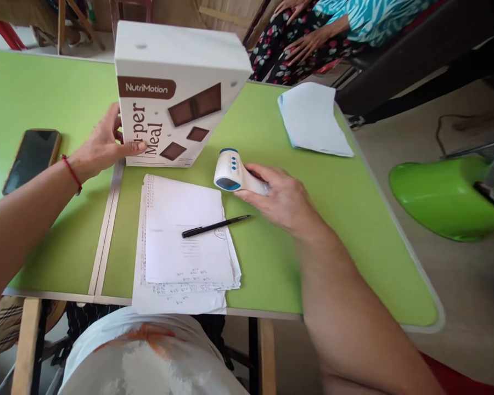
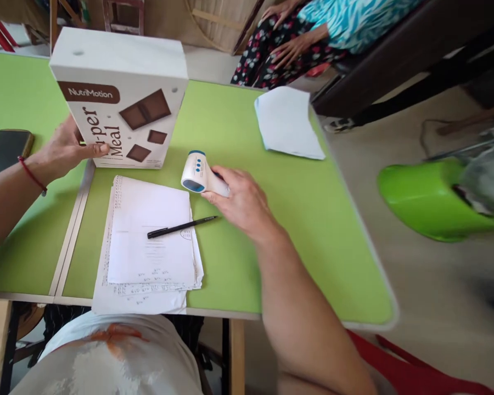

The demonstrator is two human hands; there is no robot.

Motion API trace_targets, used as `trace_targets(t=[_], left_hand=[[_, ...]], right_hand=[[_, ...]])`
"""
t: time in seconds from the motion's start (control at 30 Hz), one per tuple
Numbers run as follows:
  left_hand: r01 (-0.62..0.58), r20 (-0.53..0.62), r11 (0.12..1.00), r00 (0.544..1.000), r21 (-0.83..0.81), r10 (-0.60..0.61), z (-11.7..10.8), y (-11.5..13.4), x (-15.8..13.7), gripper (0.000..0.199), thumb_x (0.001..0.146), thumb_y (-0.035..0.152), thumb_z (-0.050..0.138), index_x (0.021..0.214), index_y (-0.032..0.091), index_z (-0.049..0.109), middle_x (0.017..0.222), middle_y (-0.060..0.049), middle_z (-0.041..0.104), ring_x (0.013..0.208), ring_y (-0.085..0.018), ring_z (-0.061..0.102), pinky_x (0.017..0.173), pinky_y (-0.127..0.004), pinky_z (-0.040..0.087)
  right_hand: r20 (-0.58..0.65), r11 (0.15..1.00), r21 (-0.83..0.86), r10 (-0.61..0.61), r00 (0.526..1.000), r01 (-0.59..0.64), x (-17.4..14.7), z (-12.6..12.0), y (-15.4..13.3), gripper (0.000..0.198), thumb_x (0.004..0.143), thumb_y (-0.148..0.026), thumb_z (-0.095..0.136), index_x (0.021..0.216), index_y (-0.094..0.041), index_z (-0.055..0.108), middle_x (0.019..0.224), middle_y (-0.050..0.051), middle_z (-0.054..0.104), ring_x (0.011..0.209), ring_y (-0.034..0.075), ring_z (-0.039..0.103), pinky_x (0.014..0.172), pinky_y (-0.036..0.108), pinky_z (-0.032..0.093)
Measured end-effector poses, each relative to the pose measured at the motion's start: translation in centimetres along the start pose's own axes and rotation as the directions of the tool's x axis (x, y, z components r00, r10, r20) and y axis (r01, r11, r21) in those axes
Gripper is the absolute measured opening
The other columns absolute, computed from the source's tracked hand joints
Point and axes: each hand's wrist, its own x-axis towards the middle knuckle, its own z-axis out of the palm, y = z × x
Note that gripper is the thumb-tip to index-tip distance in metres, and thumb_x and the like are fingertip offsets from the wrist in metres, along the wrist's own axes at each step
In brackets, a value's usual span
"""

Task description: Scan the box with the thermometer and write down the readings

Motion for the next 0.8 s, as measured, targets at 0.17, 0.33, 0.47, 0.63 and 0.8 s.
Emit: trace_targets(t=[0.17, 0.33, 0.47, 0.63, 0.8], left_hand=[[-0.02, 0.127, 0.997, 0.992, 0.076, 0.01, 0.2, -1.8, 1.4, 0.098, 0.046, 0.056, 0.102, 0.121, 0.013, 0.055, 0.115, 0.001, 0.072, 0.115, -0.022, 0.061, 0.097, -0.037, 0.05], [0.075, -0.044, 0.942, 0.997, 0.328, -0.064, -0.6, -1.1, -0.6, 0.074, 0.065, 0.045, 0.094, 0.119, 0.023, 0.049, 0.124, -0.005, 0.064, 0.102, -0.019, 0.066, 0.08, -0.034, 0.057], [0.052, 0.022, 0.707, 0.995, 0.705, -0.095, -1.1, 1.7, -5.8, 0.042, 0.076, 0.032, 0.087, 0.1, 0.022, 0.054, 0.1, -0.006, 0.064, 0.082, -0.022, 0.068, 0.068, -0.037, 0.058], [-0.576, 0.705, 0.602, 0.709, 0.554, 0.03, 0.9, 4.1, -12.4, 0.094, 0.076, 0.043, 0.093, 0.15, 0.015, 0.044, 0.158, -0.026, 0.043, 0.146, -0.043, 0.047, 0.111, -0.058, 0.053], [-0.664, 0.8, 0.564, 0.6, 0.491, 0.011, 2.7, 3.1, -14.5, 0.076, 0.09, 0.055, 0.075, 0.153, 0.021, 0.049, 0.17, -0.025, 0.026, 0.16, -0.047, 0.013, 0.122, -0.07, 0.034]], right_hand=[[0.024, 0.997, -0.071, -0.009, 1.0, 0.011, -0.1, 0.9, 1.1, 0.051, 0.084, -0.04, 0.072, 0.131, -0.022, 0.069, 0.111, 0.012, 0.073, 0.102, 0.034, 0.068, 0.087, 0.05, 0.056], [-0.004, 0.98, -0.193, -0.047, 0.999, 0.045, -0.1, 0.5, 0.8, 0.056, 0.084, -0.035, 0.073, 0.136, -0.014, 0.067, 0.117, 0.018, 0.071, 0.106, 0.034, 0.066, 0.09, 0.049, 0.055], [-0.065, 0.949, -0.205, -0.257, 0.964, 0.239, -1.7, -1.9, -0.3, 0.028, 0.087, -0.028, 0.067, 0.109, -0.015, 0.078, 0.107, 0.017, 0.072, 0.098, 0.03, 0.065, 0.085, 0.045, 0.055], [0.163, 0.798, -0.236, -0.529, 0.833, 0.554, -3.5, -2.9, -1.3, 0.021, 0.084, -0.011, 0.062, 0.091, -0.023, 0.078, 0.084, 0.006, 0.072, 0.077, 0.023, 0.066, 0.07, 0.038, 0.047], [0.12, 0.763, -0.293, -0.569, 0.814, 0.576, -3.0, -1.8, -1.1, 0.021, 0.077, -0.005, 0.064, 0.066, -0.023, 0.066, 0.064, 0.0, 0.067, 0.062, 0.018, 0.063, 0.06, 0.033, 0.041]])
